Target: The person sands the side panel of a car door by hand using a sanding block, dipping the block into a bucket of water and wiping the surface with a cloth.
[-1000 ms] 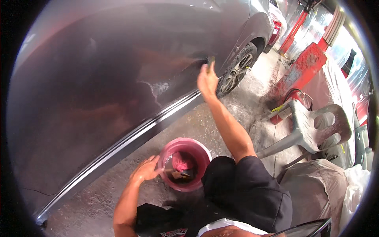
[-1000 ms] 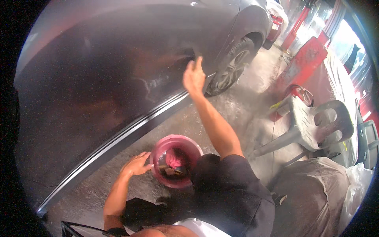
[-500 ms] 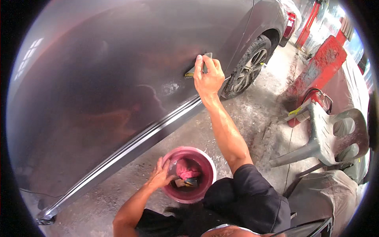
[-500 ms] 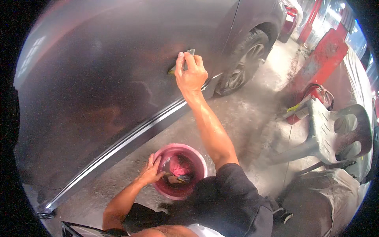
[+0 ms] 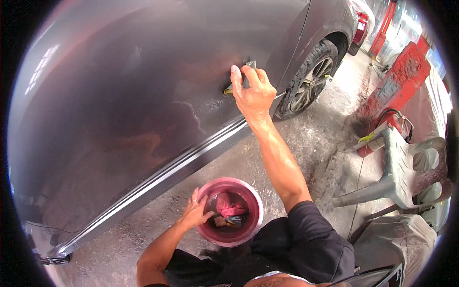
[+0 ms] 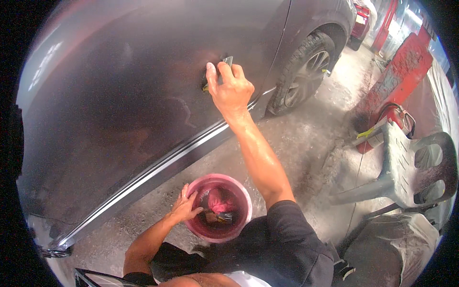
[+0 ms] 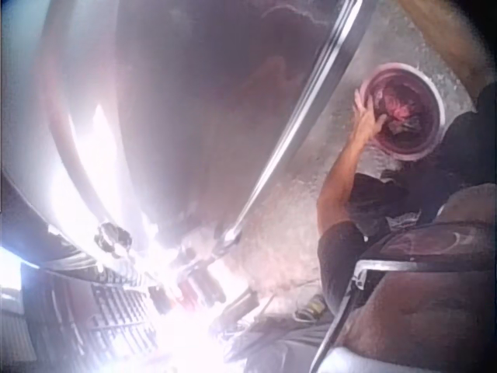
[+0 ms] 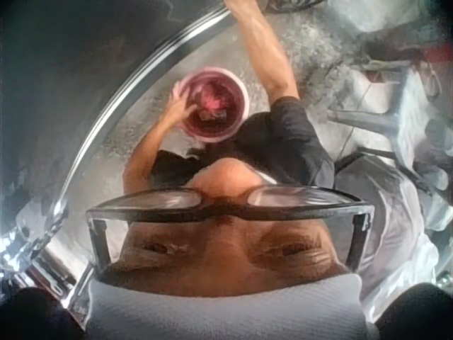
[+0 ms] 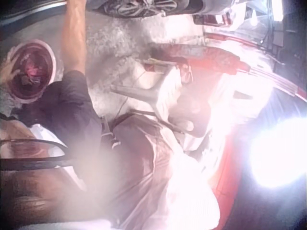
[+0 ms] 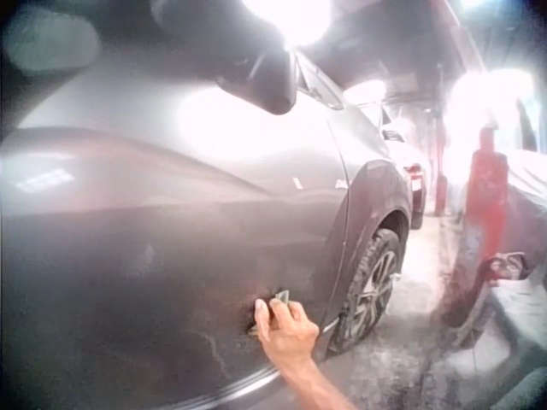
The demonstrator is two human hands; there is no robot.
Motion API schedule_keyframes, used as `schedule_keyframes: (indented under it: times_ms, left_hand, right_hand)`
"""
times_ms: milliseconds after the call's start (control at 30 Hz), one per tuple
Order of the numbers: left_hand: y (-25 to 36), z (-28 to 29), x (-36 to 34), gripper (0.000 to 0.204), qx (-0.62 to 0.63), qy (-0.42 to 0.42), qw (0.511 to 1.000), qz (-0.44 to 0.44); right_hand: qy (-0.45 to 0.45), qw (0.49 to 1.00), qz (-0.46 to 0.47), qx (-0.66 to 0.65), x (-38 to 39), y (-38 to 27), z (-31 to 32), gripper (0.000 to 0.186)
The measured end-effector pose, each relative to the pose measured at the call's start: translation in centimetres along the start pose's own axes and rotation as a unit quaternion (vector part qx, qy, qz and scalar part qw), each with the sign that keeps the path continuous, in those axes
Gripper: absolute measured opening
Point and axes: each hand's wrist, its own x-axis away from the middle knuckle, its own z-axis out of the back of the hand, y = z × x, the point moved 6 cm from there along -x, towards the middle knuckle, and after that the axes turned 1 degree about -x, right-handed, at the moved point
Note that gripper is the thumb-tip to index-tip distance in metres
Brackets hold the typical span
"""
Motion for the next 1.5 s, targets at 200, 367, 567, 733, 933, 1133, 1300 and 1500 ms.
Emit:
schedule_keyframes:
  times_ms: [200,367,567,733,933,1133,1300,1500]
  left_hand:
    - [1.0,0.9,0.3,0.085,0.023,-0.054,0.998,0.022]
    - [0.7,0.3,0.6,0.084,0.013,-0.036,0.999,0.022]
    - [0.8,0.5,0.5,0.085,0.013,-0.046,0.999,0.024]
    - [0.7,0.5,0.3,0.083,0.01,-0.044,0.999,0.019]
    - [1.0,0.8,0.4,0.082,0.03,-0.052,0.998,0.036]
    - [0.9,0.7,0.5,0.081,0.034,-0.055,0.997,0.031]
    - [0.7,0.5,0.4,0.081,0.028,-0.036,0.999,0.015]
    - [0.6,0.5,0.3,0.082,0.031,-0.034,0.999,0.017]
  right_hand:
    - [-0.009,1.0,-0.016,-0.001,-0.1,0.4,-0.3,0.014]
    - [0.001,1.0,-0.012,-0.01,-0.2,-0.1,0.3,0.013]
    - [-0.024,0.999,-0.031,-0.016,-0.1,0.3,-0.1,0.015]
    - [-0.021,0.999,-0.038,-0.028,-0.4,-0.1,0.1,0.014]
    - [-0.003,0.998,-0.053,-0.032,-0.1,0.6,-0.3,0.013]
    - [-0.033,0.995,-0.084,-0.042,-0.2,0.1,-0.1,0.011]
    - [-0.026,0.996,-0.075,-0.04,-0.1,0.6,-0.4,0.014]
    - [-0.027,0.996,-0.075,-0.047,-0.2,0.3,-0.2,0.015]
